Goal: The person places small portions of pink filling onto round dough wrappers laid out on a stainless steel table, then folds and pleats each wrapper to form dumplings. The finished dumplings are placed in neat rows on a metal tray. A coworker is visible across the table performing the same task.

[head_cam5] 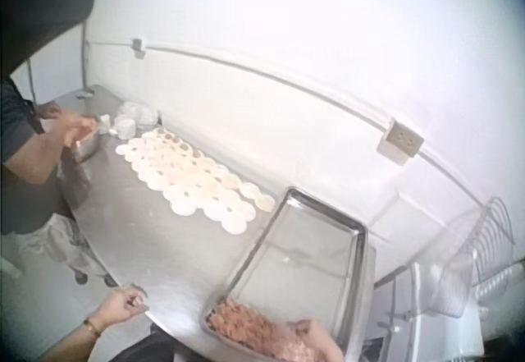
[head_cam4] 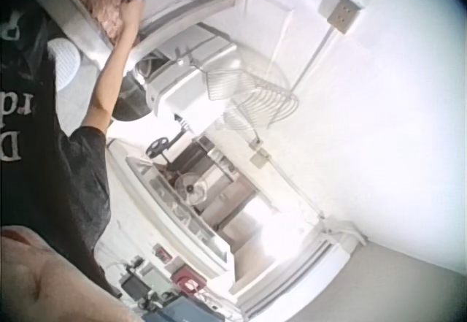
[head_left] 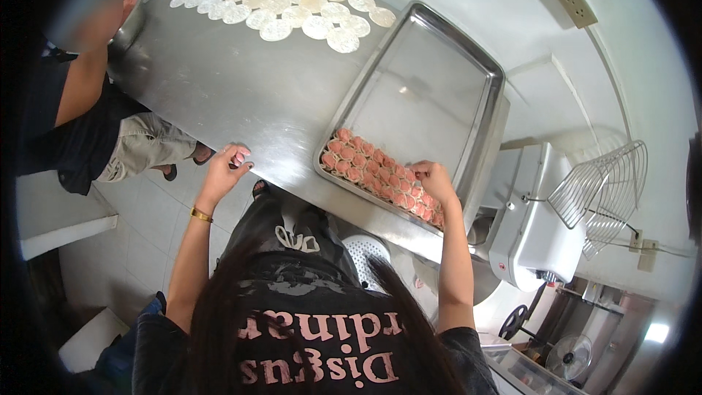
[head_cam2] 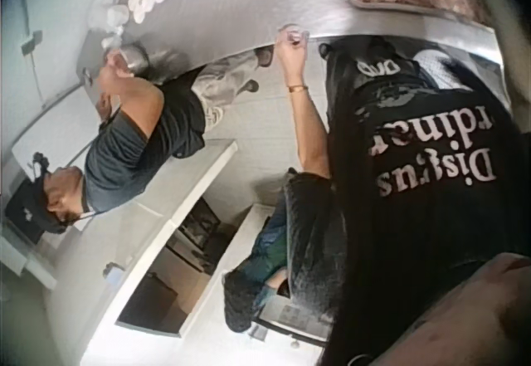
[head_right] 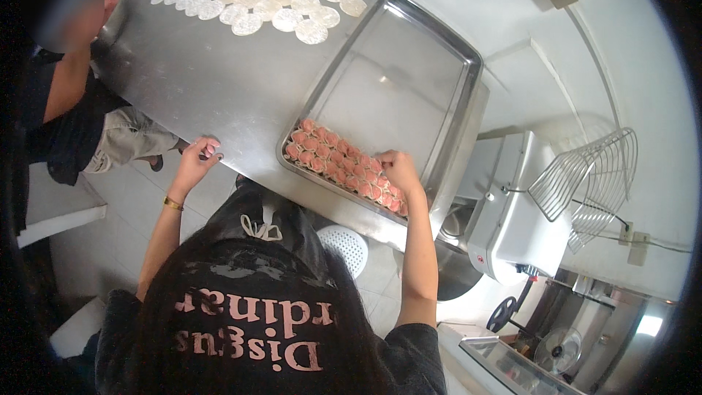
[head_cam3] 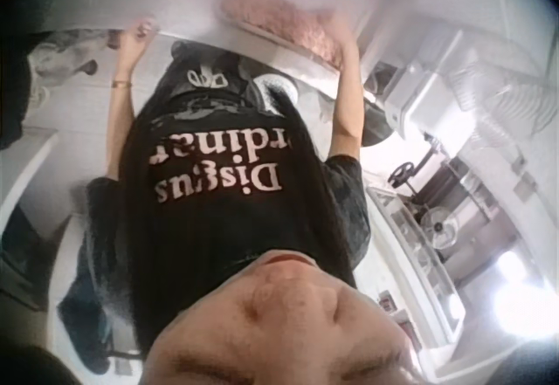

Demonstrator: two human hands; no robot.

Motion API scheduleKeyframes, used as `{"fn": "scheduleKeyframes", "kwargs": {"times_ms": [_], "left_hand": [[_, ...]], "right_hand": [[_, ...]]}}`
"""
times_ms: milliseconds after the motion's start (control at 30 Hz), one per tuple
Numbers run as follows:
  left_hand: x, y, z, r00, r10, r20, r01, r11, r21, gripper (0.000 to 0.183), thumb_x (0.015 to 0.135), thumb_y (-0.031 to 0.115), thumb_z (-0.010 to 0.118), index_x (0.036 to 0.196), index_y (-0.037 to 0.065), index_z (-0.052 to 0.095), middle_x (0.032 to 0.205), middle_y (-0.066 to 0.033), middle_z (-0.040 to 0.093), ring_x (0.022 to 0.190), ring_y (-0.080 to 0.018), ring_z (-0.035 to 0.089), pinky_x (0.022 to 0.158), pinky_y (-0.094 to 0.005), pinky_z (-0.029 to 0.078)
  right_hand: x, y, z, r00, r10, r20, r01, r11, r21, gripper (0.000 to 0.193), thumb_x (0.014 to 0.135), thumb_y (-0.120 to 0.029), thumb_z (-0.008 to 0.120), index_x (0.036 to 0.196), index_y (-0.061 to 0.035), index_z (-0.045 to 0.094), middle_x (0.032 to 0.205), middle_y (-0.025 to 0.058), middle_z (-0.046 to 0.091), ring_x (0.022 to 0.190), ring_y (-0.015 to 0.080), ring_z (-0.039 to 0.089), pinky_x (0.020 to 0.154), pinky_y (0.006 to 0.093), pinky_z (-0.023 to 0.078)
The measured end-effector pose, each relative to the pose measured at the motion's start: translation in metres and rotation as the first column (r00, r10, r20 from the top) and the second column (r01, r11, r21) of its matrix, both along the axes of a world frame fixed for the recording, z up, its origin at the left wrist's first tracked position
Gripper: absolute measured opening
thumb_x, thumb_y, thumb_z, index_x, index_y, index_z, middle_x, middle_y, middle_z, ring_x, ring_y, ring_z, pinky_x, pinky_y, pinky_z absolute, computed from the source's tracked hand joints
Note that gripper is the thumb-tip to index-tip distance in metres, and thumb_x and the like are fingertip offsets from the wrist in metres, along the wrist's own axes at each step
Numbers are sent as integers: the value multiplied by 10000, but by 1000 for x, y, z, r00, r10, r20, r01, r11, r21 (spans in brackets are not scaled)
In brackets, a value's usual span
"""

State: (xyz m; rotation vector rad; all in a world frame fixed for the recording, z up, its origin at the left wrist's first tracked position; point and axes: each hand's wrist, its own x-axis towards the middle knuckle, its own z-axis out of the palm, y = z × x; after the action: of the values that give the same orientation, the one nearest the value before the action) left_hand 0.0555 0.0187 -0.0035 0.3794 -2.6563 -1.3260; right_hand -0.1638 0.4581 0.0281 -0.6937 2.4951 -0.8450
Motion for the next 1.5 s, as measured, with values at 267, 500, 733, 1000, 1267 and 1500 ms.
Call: {"fn": "scheduleKeyframes", "kwargs": {"times_ms": [267, 500, 733, 1000, 1267, 1500], "left_hand": [[-14, -20, 13, 995, 90, 42, -94, 989, 111, 204, 835, 152, 683, 975, 7, 650, 799, -78, 651, 671, -133, 591, 668, -278, 496], [-129, -153, 40, 911, 370, -180, -385, 921, -58, 242, 883, 221, 597, 877, -14, 653, 814, -198, 649, 716, -329, 629, 651, -387, 486], [-318, -360, 33, 834, 495, -246, -541, 820, -186, 220, 868, 201, 573, 876, 10, 679, 834, -216, 651, 809, -381, 624, 739, -452, 497], [-470, -495, 12, 799, 570, -191, -600, 741, -301, 169, 802, 157, 626, 792, 14, 715, 878, -250, 657, 849, -401, 643, 773, -450, 521], [-527, -525, -9, 765, 641, -54, -598, 678, -426, 151, 789, 143, 652, 852, 23, 717, 945, -188, 668, 898, -362, 653, 769, -435, 536], [-537, -530, -14, 820, 551, -156, -526, 618, -584, 100, 784, 110, 633, 791, 51, 712, 920, -159, 669, 864, -318, 662, 726, -401, 541]], "right_hand": [[-6, 3, 0, 992, -80, 96, 72, 994, 80, 365, 735, 46, 494, 1026, -46, 693, 921, 173, 684, 836, 266, 676, 752, 342, 515], [-6, -21, 31, 970, -245, 6, 245, 969, -46, 422, 751, 120, 474, 1123, -1, 633, 1049, 149, 651, 919, 243, 668, 796, 305, 527], [-3, -105, 70, 925, -380, 20, 381, 924, -39, 322, 809, 105, 476, 1071, 16, 640, 975, 104, 640, 935, 188, 636, 793, 278, 511], [11, -177, 51, 865, -429, 260, 388, 901, 196, 347, 915, -32, 544, 1261, -25, 516, 1246, 157, 555, 1137, 210, 532, 950, 318, 431], [1, -252, 83, 882, -437, 176, 368, 872, 323, 280, 951, -68, 475, 1221, -53, 548, 1123, 136, 620, 1045, 247, 592, 890, 320, 457], [-8, -286, 91, 925, -355, 135, 327, 926, 191, 284, 955, -150, 524, 1226, -90, 581, 1148, 98, 645, 1017, 237, 621, 854, 320, 484]]}}
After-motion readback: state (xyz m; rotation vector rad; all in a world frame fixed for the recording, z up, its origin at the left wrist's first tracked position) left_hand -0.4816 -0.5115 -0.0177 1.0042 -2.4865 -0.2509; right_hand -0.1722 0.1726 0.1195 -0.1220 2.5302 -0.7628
